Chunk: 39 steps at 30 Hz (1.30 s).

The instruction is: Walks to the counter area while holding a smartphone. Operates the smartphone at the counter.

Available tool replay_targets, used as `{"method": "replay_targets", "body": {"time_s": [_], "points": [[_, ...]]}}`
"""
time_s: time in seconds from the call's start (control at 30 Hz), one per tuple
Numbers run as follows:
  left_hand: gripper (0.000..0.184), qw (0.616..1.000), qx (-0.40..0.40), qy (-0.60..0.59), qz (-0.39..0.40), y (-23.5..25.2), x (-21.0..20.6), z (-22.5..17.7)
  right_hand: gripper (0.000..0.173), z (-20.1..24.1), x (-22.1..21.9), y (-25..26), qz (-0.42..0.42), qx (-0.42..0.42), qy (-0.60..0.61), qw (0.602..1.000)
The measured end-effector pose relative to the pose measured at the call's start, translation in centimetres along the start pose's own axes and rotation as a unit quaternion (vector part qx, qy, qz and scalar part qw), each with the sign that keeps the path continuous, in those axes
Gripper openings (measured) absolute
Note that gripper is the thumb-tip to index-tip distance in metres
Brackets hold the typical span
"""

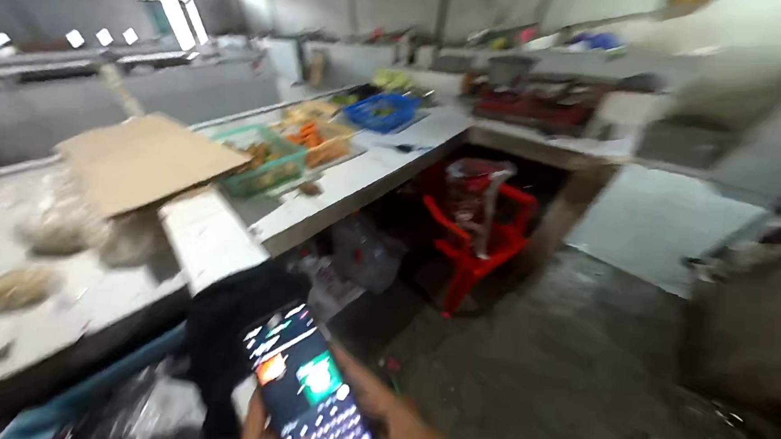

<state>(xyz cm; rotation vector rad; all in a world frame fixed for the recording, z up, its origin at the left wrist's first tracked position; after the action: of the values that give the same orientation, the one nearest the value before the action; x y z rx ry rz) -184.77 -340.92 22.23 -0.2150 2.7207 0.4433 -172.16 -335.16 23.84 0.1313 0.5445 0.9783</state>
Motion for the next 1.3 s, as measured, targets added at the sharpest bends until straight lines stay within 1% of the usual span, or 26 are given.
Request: {"method": "replay_targets", "body": {"time_s": [0.07,0.13,0.33,0.67,0.83,0.93,1.13,1.3], "points": [[0.070,0.999,0.017,-0.032,-0.008,-0.7,-0.4,-0.2,0.096,-0.5,-0.5,-0.3,0.024,-0.037,0.030,0.999],[0.070,0.999,0.016,-0.039,-0.013,-1.2,-0.1,-0.2,0.098,-1.1,-0.7,-0.4,0.030,-0.062,0.047,0.996],[0.071,0.998,-0.005,-0.064,-0.004,-2.0,0.4,0.3,0.098,-1.5,-0.9,-0.7,0.037,-0.101,0.071,0.992],[0.072,0.997,-0.010,-0.077,0.005,-2.2,0.4,0.4,0.097,-1.7,-0.8,-0.9,0.049,-0.109,0.072,0.990],[0.056,0.996,0.000,-0.086,-0.031,-2.0,0.4,0.5,0.097,-1.7,-0.7,-1.0,0.050,-0.107,0.076,0.990],[0.057,0.996,0.007,-0.070,-0.048,-2.0,0.4,0.5,0.097,-1.6,-0.8,-1.0,0.049,-0.109,0.076,0.990],[0.056,0.996,-0.003,-0.084,-0.041,-1.9,0.4,0.4,0.097,-1.6,-0.8,-0.8,0.058,-0.104,0.080,0.990],[0.052,0.995,-0.007,-0.087,-0.040,-2.0,0.4,0.4,0.097,-1.7,-0.7,-1.0,0.053,-0.115,0.081,0.989]]}}
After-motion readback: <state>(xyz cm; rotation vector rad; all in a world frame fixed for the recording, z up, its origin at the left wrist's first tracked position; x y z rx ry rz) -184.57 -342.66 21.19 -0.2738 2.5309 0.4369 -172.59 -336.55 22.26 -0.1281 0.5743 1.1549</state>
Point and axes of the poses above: each hand's wrist, its own y-axis towards the middle knuckle, its own x-axis out of the back of the hand, z = x × y, the point moved 7 cm from there along y, towards the middle knuckle, and after that the axes turned 1 degree about x, right-handed, at the moved point
